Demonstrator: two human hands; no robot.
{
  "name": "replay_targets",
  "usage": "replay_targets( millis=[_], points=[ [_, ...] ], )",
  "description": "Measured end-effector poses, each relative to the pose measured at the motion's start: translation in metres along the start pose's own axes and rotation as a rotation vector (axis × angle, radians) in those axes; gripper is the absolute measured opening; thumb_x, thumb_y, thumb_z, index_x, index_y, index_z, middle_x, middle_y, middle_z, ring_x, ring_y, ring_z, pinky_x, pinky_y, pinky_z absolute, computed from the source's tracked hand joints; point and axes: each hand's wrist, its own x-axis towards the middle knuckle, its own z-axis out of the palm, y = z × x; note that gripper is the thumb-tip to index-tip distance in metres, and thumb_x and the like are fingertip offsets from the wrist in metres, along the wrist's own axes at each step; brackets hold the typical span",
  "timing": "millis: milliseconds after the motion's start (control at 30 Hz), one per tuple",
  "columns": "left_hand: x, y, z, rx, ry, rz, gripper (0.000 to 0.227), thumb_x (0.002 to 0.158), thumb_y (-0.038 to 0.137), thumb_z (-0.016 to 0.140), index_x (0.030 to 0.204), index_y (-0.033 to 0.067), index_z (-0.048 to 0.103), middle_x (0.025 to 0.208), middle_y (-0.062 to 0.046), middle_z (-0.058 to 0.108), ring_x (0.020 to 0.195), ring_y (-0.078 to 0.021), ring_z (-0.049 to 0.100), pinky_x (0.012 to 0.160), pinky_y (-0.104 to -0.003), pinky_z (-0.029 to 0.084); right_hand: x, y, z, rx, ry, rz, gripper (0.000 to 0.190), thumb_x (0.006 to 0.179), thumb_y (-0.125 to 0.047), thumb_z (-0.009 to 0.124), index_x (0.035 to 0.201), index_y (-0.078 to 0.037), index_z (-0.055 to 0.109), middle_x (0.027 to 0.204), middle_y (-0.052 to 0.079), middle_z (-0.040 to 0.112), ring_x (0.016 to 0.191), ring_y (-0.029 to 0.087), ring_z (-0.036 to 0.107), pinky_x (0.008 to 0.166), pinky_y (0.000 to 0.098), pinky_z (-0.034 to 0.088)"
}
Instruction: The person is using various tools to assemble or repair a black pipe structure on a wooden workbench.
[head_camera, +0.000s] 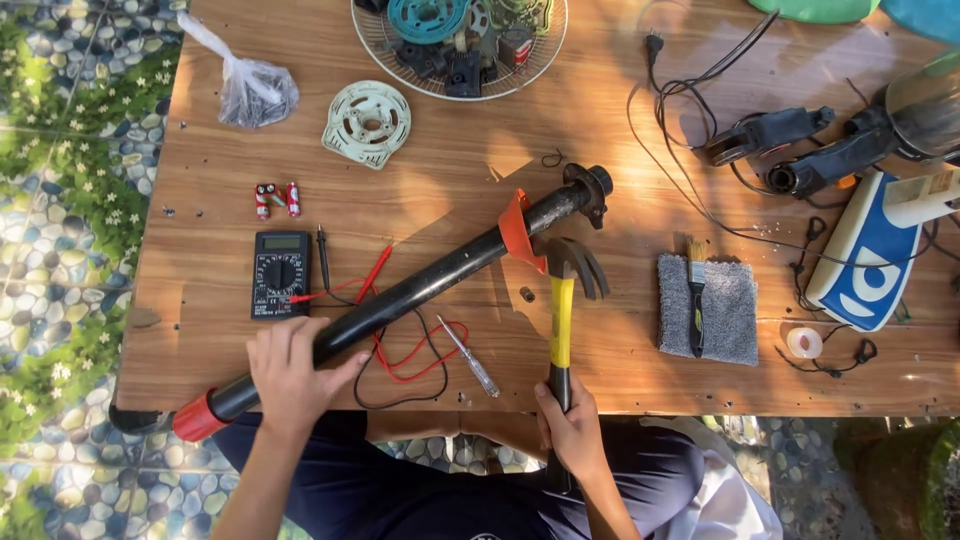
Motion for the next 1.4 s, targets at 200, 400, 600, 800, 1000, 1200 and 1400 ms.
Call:
replay_targets(
  millis=[200, 400, 600, 800, 1000, 1200, 1400],
  points=[
    [0.132, 0.095, 0.023, -0.568, -0.107, -0.132, 0.042, 0.101, 0.045, 0.056, 0.082, 0.0080, 0.058, 0.075, -0.005, 0.057, 0.068, -0.0218, 0.055, 0.063, -0.037, 0.042, -0.008, 0.009, 0.001, 0.011, -0.008, -0.052, 0.025, 0.102, -0.013, 0.059, 0.081, -0.011, 0.045, 0.044, 0.001, 0.048, 0.030, 0.012, 0.044, 0.033, 0.0238, 0.036],
    [0.216, 0.164, 0.068, -0.422, -0.907, -0.317, 0.063, 0.096, 0.067, 0.041, 0.066, 0.0115, 0.049, 0.063, -0.004, 0.056, 0.061, -0.0274, 0.058, 0.059, -0.042, 0.045, -0.008, 0.010, -0.004, -0.038, 0.042, 0.025, 0.025, 0.100, -0.020, 0.062, 0.080, -0.009, 0.051, 0.043, 0.002, 0.047, 0.030, 0.013, 0.045, 0.039, 0.0258, 0.045],
    [0.171, 0.175, 0.090, -0.474, -0.739, -0.344, 0.036, 0.107, 0.032, 0.040, 0.090, 0.0049, 0.057, 0.076, -0.014, 0.063, 0.067, -0.0357, 0.064, 0.055, -0.047, 0.049, 0.010, -0.003, -0.002, -0.001, 0.024, 0.070, 0.026, 0.102, -0.018, 0.061, 0.081, -0.009, 0.047, 0.042, 0.004, 0.047, 0.030, 0.014, 0.043, 0.035, 0.0262, 0.036],
    [0.133, 0.176, 0.100, -0.615, -0.500, -0.304, 0.024, 0.107, 0.020, 0.045, 0.089, 0.0034, 0.050, 0.078, -0.018, 0.060, 0.064, -0.0377, 0.060, 0.055, -0.048, 0.048, 0.012, -0.009, 0.004, 0.012, 0.040, 0.145, 0.025, 0.102, -0.015, 0.060, 0.083, -0.009, 0.047, 0.045, 0.003, 0.044, 0.033, 0.014, 0.041, 0.036, 0.0280, 0.038],
    [0.122, 0.168, 0.102, -0.475, -0.471, -0.171, 0.025, 0.104, 0.021, 0.047, 0.087, 0.0051, 0.053, 0.069, -0.013, 0.062, 0.058, -0.0373, 0.062, 0.051, -0.048, 0.048, 0.012, -0.018, 0.000, 0.008, 0.005, 0.108, 0.023, 0.103, -0.015, 0.059, 0.084, -0.010, 0.047, 0.046, 0.003, 0.046, 0.031, 0.014, 0.042, 0.034, 0.0264, 0.037],
    [0.122, 0.160, 0.094, -0.444, -0.565, -0.109, 0.027, 0.105, 0.025, 0.044, 0.085, 0.0073, 0.052, 0.062, -0.011, 0.060, 0.050, -0.0352, 0.059, 0.046, -0.046, 0.045, 0.015, -0.007, -0.008, 0.094, -0.018, 0.126, 0.018, 0.102, -0.013, 0.058, 0.088, -0.007, 0.049, 0.044, 0.005, 0.045, 0.029, 0.016, 0.040, 0.031, 0.0273, 0.038],
    [0.101, 0.162, 0.116, -0.338, -0.249, 0.022, 0.024, 0.103, 0.019, 0.050, 0.081, 0.0083, 0.048, 0.054, 0.000, 0.046, 0.041, -0.0197, 0.046, 0.035, -0.033, 0.033, 0.012, -0.002, -0.013, 0.609, -0.095, 0.061, 0.023, 0.101, -0.008, 0.052, 0.081, -0.004, 0.043, 0.048, 0.006, 0.038, 0.028, 0.016, 0.033, 0.024, 0.0299, 0.034]
  ],
)
